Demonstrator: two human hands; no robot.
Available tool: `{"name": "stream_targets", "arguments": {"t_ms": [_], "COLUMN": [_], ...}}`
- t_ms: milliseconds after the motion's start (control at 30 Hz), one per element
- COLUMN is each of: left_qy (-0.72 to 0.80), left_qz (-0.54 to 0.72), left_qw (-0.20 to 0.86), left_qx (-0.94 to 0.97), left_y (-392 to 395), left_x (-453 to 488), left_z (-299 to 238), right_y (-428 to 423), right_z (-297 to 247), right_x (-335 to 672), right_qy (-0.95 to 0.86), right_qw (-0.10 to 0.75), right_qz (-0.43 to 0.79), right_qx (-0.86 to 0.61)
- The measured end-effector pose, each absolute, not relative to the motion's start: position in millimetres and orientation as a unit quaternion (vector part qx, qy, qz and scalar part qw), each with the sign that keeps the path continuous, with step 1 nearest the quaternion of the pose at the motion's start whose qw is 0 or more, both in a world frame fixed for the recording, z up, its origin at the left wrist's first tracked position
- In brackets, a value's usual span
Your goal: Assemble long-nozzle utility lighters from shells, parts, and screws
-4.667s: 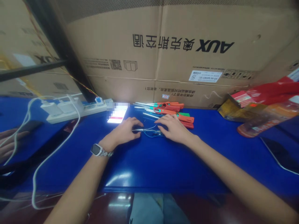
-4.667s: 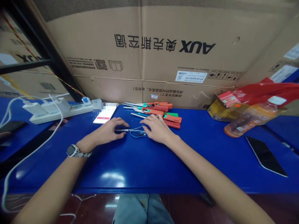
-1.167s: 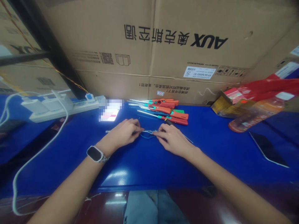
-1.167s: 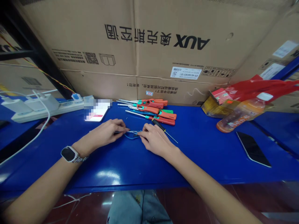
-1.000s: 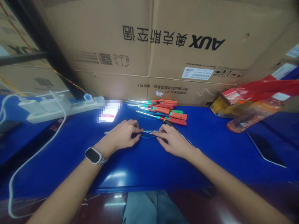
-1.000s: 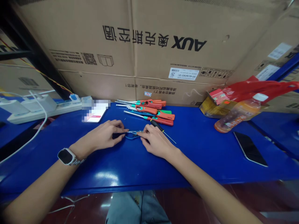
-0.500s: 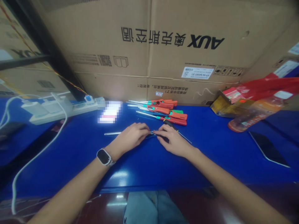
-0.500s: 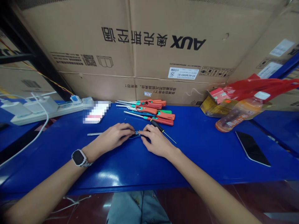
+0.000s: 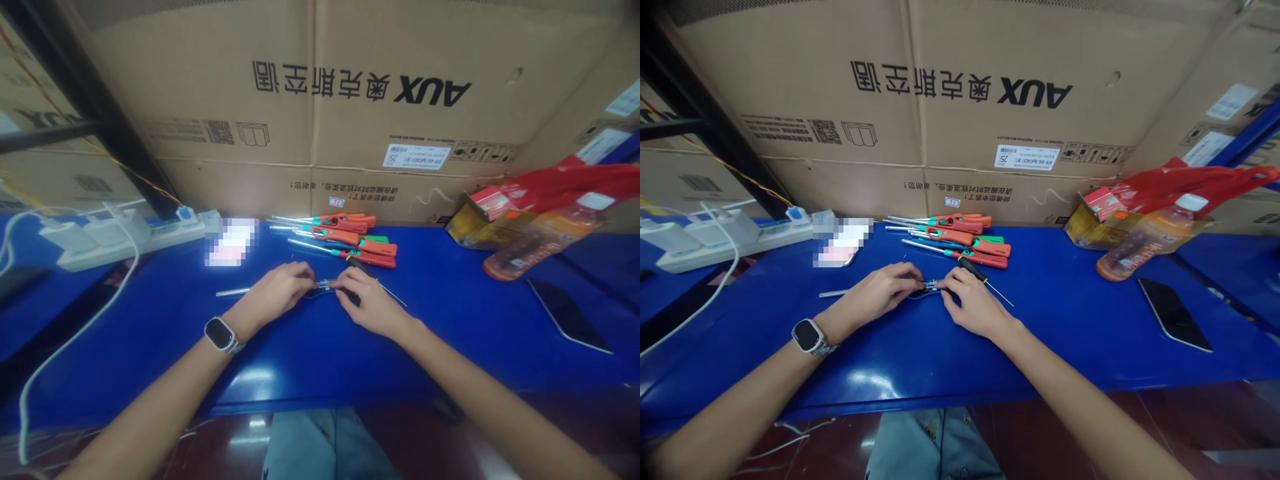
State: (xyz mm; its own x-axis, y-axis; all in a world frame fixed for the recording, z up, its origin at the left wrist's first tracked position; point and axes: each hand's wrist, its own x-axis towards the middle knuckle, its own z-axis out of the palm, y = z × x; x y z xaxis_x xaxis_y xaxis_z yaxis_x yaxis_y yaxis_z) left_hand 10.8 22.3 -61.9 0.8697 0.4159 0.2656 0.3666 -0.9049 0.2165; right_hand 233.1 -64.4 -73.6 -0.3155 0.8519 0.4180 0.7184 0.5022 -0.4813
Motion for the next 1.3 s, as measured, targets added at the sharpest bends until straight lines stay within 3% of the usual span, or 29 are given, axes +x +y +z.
{"name": "stream_targets", "arguments": {"t_ms": [333,1000,1300], "left_qy": [0.219,0.247,0.281], "left_qz": [0.148,0.106,0.197], "left_qw": [0.071,-0.038,0.131], "left_qx": [0.962,0.963,0.93], "left_y": [17.5,-2.6,24.0], "left_x": [13.9,32.0,3.1], "left_z": [-60.7,-60.3,-54.9], "right_y": [-69.5,-63.2,-54.5], "right_z": [-73.8,-76.4,-77.8], "right_x": [224.9,223.8,223.3], "right_qy": [-0.829,-0.78,-0.771], "right_qw": [0.255,0.32,0.33], "right_qz": [0.026,0.087,0.081], "right_qx": [-0.498,-0.53,-0.538]}}
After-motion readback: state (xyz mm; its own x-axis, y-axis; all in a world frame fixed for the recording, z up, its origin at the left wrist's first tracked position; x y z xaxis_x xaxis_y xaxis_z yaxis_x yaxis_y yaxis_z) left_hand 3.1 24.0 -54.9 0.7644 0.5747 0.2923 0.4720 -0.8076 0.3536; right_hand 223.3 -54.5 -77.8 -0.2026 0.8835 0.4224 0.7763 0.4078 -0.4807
